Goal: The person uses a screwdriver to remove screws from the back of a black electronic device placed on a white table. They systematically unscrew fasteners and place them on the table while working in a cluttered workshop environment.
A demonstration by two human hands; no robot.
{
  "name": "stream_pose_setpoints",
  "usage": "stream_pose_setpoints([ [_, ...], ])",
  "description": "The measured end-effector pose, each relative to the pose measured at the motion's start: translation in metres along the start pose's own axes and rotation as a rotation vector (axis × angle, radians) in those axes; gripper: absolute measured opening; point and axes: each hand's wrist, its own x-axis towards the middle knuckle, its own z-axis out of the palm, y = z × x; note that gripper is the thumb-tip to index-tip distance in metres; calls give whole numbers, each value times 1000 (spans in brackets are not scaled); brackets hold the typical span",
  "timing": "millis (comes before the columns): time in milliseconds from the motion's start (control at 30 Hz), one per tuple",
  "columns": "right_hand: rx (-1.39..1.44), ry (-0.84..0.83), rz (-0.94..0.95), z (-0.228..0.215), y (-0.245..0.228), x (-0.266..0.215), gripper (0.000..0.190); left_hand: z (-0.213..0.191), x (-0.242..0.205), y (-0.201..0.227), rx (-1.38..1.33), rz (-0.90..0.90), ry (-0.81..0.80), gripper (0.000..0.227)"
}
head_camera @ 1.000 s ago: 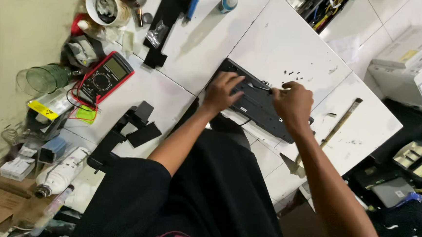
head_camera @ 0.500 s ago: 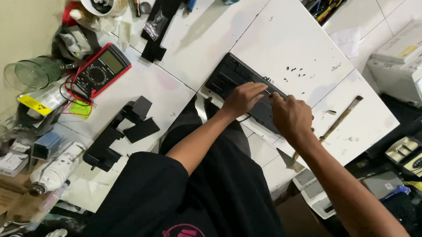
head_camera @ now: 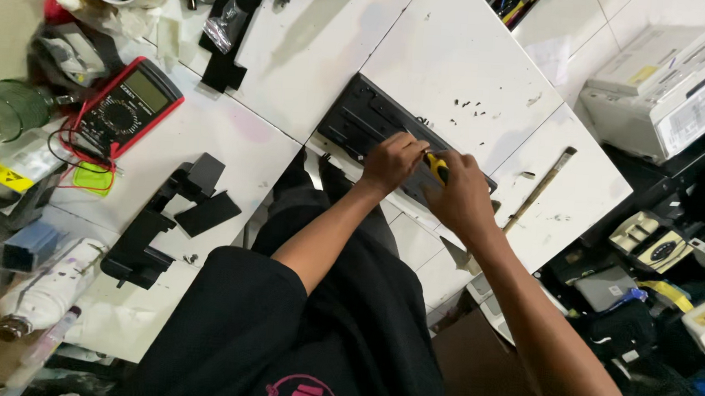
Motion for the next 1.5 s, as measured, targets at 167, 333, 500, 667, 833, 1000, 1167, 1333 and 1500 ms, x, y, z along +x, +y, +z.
stream_pose_setpoints([
  [167,-646,104,-412,10,-5,-2,42,7,-18,-4,-120,-129,63,18],
  [333,-90,55,22,7,29,41,37,-17,-33,-13,-79,-244,-60,38],
  [500,357,103,317,-8,15,47,32,2,-55,-27,12,-244,-96,51],
  [667,715,150,466,11,44,48,41,-2,-49,-25,16,-253,-79,48],
  [833,593,-3,442,14,67,27,45,-2,-47,-32,-12,-271,-53,43],
  [1000,657,109,299,-25,55,-41,44,-68,-13,-51,176,-204,84,35],
  [1167,950,264,411,55,121,-69,49,-126,27,-51,319,-431,-49,79],
  [1333,1242,362,616,96,114,-89,51,-115,18,-68,130,-566,-231,69],
  [1500,1267,409,593,143,126,-96,50,-102,10,-67,246,-502,-262,62],
])
